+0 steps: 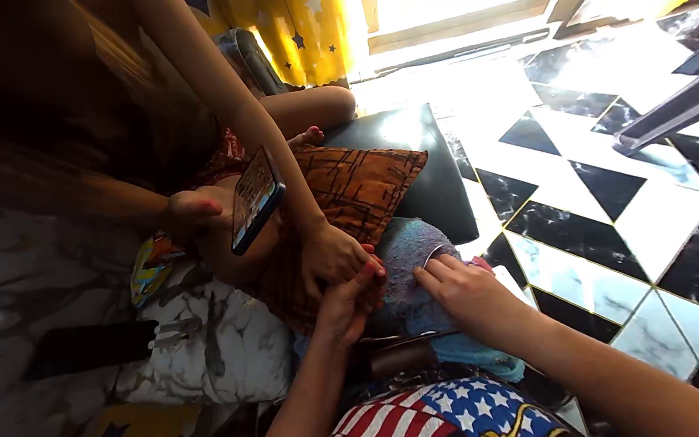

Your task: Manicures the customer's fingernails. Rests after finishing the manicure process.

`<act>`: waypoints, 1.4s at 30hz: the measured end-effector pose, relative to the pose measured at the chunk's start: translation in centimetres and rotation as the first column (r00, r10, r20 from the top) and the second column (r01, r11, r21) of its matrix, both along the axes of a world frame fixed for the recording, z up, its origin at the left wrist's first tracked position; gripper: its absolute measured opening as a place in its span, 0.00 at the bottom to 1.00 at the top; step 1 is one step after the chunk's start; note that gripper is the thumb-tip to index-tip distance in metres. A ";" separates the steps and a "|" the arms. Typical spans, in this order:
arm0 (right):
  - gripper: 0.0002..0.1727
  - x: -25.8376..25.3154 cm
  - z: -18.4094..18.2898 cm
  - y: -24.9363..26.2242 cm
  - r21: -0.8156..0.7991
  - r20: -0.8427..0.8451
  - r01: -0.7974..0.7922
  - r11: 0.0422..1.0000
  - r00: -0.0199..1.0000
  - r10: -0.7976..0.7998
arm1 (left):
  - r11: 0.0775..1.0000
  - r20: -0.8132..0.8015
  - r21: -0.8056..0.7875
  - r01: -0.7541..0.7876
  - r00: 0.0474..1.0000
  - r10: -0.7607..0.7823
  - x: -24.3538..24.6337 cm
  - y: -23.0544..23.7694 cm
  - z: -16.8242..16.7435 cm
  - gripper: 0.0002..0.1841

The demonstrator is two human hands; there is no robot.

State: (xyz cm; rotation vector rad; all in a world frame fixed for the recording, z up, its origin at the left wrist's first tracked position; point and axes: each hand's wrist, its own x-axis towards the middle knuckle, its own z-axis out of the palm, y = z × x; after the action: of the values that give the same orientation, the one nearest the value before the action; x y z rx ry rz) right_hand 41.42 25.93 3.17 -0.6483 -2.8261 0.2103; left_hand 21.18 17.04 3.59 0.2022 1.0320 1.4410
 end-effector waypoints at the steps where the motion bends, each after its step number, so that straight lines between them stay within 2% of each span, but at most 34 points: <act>1: 0.13 0.2 -0.1 0.5 -0.008 -0.019 -0.003 1.000 1.000 0.003 | 1.000 0.003 -0.010 -0.001 1.000 0.001 0.0 0.0 0.0 0.07; 3: 0.11 0.6 -0.1 1.6 -0.068 -0.130 -0.027 0.997 0.991 0.018 | 1.000 -0.004 -0.012 -0.003 1.000 0.003 0.0 0.1 -0.1 0.06; 5: 0.13 0.7 0.3 2.5 -0.215 -0.291 -0.065 0.975 0.957 0.000 | 1.000 -0.015 -0.010 -0.019 1.000 0.019 0.2 0.1 -0.3 0.07; 8: 0.14 0.4 0.9 3.5 -0.474 -0.481 -0.199 0.858 0.874 -0.062 | 1.000 -0.038 -0.011 -0.023 0.999 0.022 0.3 0.0 -0.4 0.07; 10: 0.17 -0.1 1.3 3.6 -0.647 -0.512 -0.309 0.697 0.853 -0.098 | 1.000 -0.052 -0.018 -0.022 0.998 0.021 0.3 0.0 -0.3 0.07; 11: 0.16 -0.4 1.5 3.5 -0.732 -0.518 -0.362 0.577 0.846 -0.127 | 1.000 -0.053 -0.013 -0.020 0.998 0.019 0.3 0.0 -0.3 0.07; 13: 0.13 -1.0 1.6 2.6 -0.862 -0.495 -0.434 0.262 0.834 -0.243 | 1.000 -0.056 0.004 -0.019 0.998 0.019 0.3 0.0 -0.4 0.07; 14: 0.12 -1.2 1.6 2.0 -0.882 -0.468 -0.458 0.108 0.827 -0.311 | 1.000 -0.054 0.012 -0.021 0.998 0.021 0.3 0.0 -0.4 0.06; 15: 0.11 -1.4 1.4 1.4 -0.881 -0.436 -0.473 -0.006 0.817 -0.378 | 1.000 -0.052 0.016 -0.025 0.998 0.026 0.3 0.0 -0.4 0.06; 16: 0.11 -1.5 1.3 0.9 -0.875 -0.400 -0.477 -0.081 0.808 -0.433 | 1.000 -0.051 0.013 -0.027 0.998 0.028 0.3 -0.1 -0.4 0.06; 18: 0.13 -1.6 1.0 0.0 -0.868 -0.334 -0.468 -0.164 0.796 -0.505 | 0.999 -0.047 0.003 -0.036 0.998 0.037 0.4 -0.2 -0.3 0.07; 21: 0.13 -1.5 0.6 -0.7 -0.850 -0.255 -0.461 -0.257 0.784 -0.566 | 0.999 -0.030 0.026 -0.027 0.999 0.028 0.3 -0.2 -0.5 0.07; 25: 0.15 -1.8 0.5 -1.0 -0.833 -0.191 -0.451 -0.322 0.779 -0.597 | 0.999 -0.019 0.047 -0.021 1.000 0.022 0.3 -0.2 -0.6 0.07; 42: 0.16 -2.1 0.3 -1.1 -0.776 -0.150 -0.469 -0.421 0.786 -0.599 | 0.998 0.000 0.068 -0.016 1.000 0.016 0.3 -0.2 -0.8 0.05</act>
State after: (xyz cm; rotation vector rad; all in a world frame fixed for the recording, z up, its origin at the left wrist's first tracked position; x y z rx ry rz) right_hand 39.33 24.82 3.45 -0.6895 -0.8622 2.5567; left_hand 21.46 16.82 2.77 0.2440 0.9880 1.4914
